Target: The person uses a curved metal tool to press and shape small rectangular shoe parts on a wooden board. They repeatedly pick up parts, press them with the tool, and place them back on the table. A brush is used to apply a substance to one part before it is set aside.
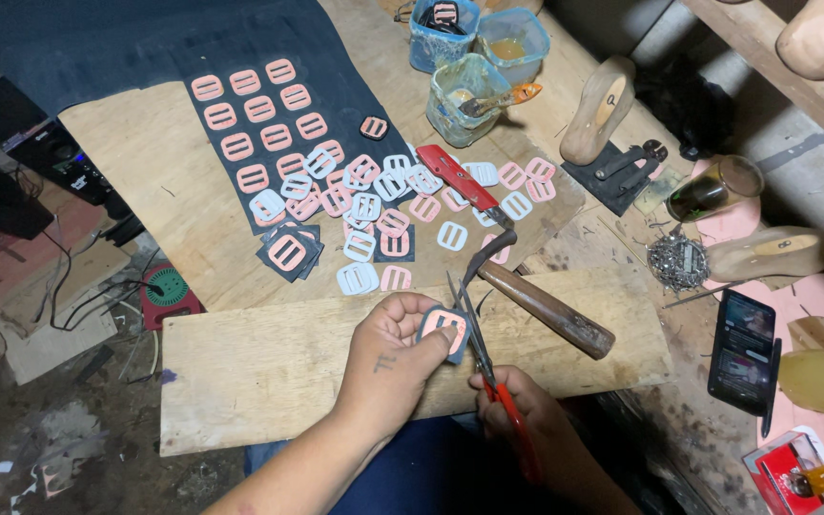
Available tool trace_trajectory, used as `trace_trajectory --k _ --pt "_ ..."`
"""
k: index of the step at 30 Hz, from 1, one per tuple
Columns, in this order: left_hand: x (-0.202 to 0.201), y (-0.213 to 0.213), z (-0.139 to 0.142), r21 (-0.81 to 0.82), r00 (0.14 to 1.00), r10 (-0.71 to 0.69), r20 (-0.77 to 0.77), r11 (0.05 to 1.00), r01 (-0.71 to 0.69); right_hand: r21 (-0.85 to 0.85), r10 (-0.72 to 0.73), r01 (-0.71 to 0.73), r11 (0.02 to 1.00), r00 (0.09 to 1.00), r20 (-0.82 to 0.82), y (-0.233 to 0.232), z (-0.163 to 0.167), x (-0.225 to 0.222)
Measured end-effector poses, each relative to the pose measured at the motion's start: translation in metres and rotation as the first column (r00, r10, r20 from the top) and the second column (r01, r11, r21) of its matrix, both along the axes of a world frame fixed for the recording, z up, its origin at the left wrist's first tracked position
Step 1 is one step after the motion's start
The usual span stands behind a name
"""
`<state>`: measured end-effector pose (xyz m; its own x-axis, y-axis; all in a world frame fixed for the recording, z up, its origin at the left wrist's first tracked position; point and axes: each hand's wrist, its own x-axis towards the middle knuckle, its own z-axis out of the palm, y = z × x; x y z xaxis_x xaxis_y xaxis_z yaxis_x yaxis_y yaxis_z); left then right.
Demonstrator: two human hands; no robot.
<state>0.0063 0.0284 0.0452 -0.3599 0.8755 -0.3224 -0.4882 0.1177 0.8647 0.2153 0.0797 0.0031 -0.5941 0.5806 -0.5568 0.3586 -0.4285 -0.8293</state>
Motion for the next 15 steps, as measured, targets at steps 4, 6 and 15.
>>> trace_trajectory --k 4,6,15 --pt "-0.002 0.001 -0.002 0.009 1.0 -0.003 0.003 1.0 0.003 -0.075 -0.058 0.06 0.995 0.998 0.023 0.0 0.002 0.0" --pt "-0.002 0.0 -0.003 0.009 1.0 -0.014 0.004 1.0 0.014 -0.095 -0.07 0.07 0.993 0.998 0.002 0.0 0.005 0.001" --pt "0.005 -0.002 -0.006 0.07 1.0 -0.02 0.018 0.997 0.018 -0.038 -0.057 0.062 0.997 0.992 0.117 0.0 0.016 0.004"
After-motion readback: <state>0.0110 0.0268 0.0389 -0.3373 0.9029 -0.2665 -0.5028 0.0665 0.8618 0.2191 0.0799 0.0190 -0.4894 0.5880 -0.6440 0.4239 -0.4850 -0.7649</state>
